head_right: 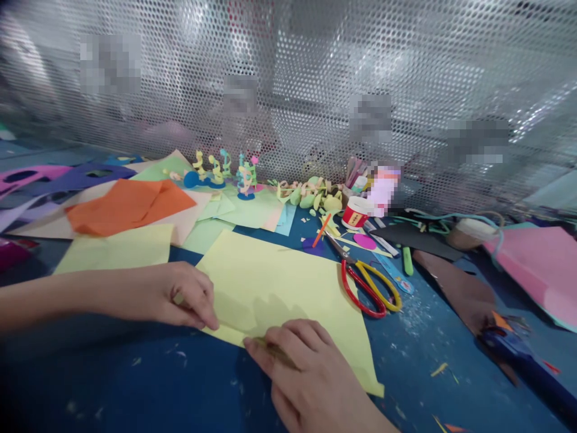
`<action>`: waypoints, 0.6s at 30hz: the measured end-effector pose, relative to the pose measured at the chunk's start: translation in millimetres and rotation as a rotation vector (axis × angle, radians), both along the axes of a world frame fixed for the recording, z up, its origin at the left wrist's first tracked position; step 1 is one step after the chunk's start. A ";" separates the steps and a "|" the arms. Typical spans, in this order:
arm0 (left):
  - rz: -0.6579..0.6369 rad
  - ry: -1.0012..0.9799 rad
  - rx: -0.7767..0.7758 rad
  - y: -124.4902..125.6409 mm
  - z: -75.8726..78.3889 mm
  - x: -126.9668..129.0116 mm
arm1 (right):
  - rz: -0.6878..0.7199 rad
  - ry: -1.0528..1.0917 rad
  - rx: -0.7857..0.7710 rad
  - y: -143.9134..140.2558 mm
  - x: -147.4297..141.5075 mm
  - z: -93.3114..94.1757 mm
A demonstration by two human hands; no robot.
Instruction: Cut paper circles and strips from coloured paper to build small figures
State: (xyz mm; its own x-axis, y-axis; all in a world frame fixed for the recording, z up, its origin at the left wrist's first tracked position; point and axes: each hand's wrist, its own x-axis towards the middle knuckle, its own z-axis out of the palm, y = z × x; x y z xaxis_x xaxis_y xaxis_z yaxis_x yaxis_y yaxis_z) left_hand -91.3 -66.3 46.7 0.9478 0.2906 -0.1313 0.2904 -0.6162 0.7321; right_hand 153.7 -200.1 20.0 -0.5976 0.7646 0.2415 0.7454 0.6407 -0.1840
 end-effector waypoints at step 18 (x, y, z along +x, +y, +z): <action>-0.072 0.109 0.241 -14.0 8.2 0.0 | -0.003 -0.109 -0.039 2.1 -5.4 1.5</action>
State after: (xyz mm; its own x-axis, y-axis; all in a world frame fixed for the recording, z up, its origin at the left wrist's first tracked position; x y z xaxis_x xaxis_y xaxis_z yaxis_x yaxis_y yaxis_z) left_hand -91.3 -80.3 54.9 0.9513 0.2581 -0.1688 0.3084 -0.7908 0.5287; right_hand 148.4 -198.0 21.5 -0.6160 0.7742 0.1455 0.7644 0.6321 -0.1268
